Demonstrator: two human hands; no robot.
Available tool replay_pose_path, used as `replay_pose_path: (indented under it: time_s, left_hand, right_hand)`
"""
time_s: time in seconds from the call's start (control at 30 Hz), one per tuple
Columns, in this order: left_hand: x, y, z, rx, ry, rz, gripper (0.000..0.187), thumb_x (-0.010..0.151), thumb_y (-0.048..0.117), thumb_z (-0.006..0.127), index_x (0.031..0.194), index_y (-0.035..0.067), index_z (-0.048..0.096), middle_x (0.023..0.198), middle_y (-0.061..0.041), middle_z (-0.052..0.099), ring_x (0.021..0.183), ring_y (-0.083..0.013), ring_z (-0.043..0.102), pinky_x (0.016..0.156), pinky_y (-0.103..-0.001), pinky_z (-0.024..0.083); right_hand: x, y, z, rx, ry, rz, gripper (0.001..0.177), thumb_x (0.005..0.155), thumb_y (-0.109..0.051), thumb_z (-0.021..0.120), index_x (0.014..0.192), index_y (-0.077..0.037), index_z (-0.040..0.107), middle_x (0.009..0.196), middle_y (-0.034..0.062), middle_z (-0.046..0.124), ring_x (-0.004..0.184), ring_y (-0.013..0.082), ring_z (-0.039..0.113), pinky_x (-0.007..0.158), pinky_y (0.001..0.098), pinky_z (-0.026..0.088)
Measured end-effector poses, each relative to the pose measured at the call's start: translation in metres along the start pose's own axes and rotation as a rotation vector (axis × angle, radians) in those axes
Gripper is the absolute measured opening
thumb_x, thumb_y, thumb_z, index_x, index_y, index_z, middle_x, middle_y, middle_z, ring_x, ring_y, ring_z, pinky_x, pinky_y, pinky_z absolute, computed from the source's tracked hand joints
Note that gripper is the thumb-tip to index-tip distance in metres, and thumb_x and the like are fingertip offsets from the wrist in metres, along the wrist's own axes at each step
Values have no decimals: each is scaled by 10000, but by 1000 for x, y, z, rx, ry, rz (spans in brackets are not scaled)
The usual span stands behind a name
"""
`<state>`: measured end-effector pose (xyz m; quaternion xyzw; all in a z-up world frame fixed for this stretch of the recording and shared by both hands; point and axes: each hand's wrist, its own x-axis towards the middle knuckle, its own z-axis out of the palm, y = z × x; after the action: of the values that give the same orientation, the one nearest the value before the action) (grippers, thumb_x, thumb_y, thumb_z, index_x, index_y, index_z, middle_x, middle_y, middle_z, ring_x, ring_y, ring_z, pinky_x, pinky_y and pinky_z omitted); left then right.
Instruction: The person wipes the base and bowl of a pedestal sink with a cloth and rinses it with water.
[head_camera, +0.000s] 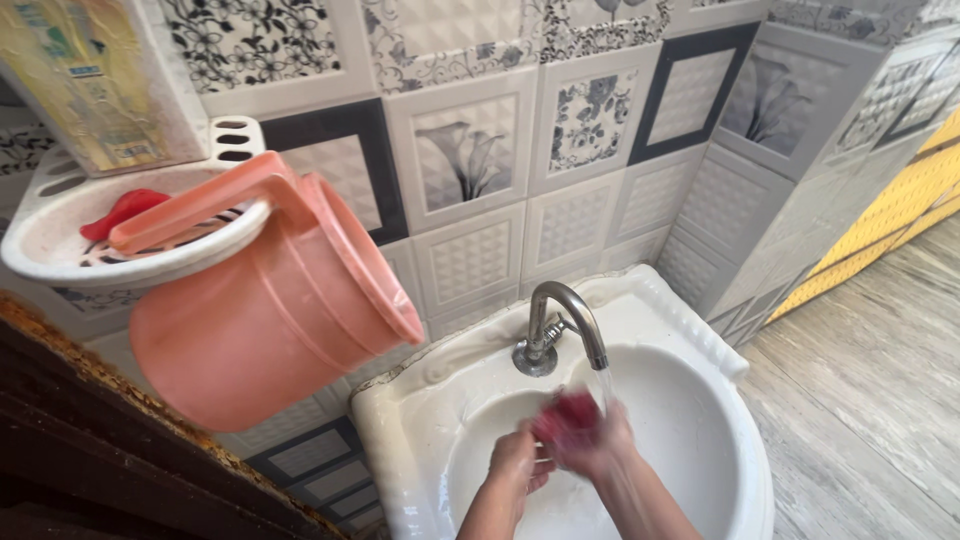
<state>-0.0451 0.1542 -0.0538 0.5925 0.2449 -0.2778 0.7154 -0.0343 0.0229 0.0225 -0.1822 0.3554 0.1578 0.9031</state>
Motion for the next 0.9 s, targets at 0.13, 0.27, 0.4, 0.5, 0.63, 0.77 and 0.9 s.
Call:
replay_pose_path:
  time_s: [0.13, 0.27, 0.4, 0.5, 0.63, 0.77, 0.9]
  left_hand:
    - [4, 14, -16, -196, 61, -19, 616, 1028, 529, 323, 1300, 63, 620, 1147, -149, 726, 968, -236, 715, 867, -367, 540]
    - [-1, 13, -24, -170, 66, -18, 546, 1025, 433, 379, 1325, 40, 608, 1201, -156, 712, 1049, -249, 721, 943, -384, 553]
    - [-1, 5, -31, -141, 58, -25, 518, 1000, 391, 413, 1312, 28, 609, 1217, -168, 706, 1057, -262, 730, 962, -396, 551]
    - [8, -1, -27, -139, 65, -29, 481, 980, 351, 444, 1286, 23, 618, 1190, -171, 712, 1044, -268, 735, 943, -399, 562]
    - [27, -11, 0, -151, 64, -60, 422, 981, 356, 470, 1203, 46, 650, 1078, -149, 725, 945, -259, 723, 875, -398, 570]
    - [36, -18, 39, -132, -14, -65, 461, 1006, 393, 415, 1173, 54, 681, 1010, -123, 729, 865, -229, 719, 819, -382, 581]
    - [28, -16, 62, -101, -72, -113, 358, 1028, 350, 429, 1130, 74, 632, 971, -137, 713, 822, -235, 691, 783, -382, 586]
  right_hand:
    - [55, -1, 74, -125, -225, -218, 147, 1032, -82, 497, 998, 5, 612, 942, 130, 671, 828, 246, 663, 784, 364, 599]
    - [90, -5, 89, -288, -248, -204, 166, 1027, -47, 479, 1024, -12, 642, 857, 106, 665, 674, 190, 585, 594, 310, 478]
    - [65, -4, 53, -414, -50, -330, 271, 1031, -350, 536, 867, -145, 604, 645, -24, 512, 403, 113, 267, 383, 301, 226]
    - [29, -6, 29, -275, 213, -340, 347, 1047, -367, 516, 814, -110, 537, 604, 18, 533, 414, 116, 355, 398, 294, 205]
    - [10, -12, -8, -354, 186, -290, 404, 1027, -354, 595, 721, -198, 383, 501, -68, 305, 366, 105, 209, 347, 297, 161]
    - [18, -13, -37, -279, 197, -292, 378, 1052, -340, 500, 735, -155, 412, 511, -29, 315, 361, 131, 245, 319, 311, 180]
    - [18, -16, -59, -248, 203, -283, 395, 1040, -407, 478, 760, -131, 442, 546, 6, 374, 394, 150, 289, 346, 321, 228]
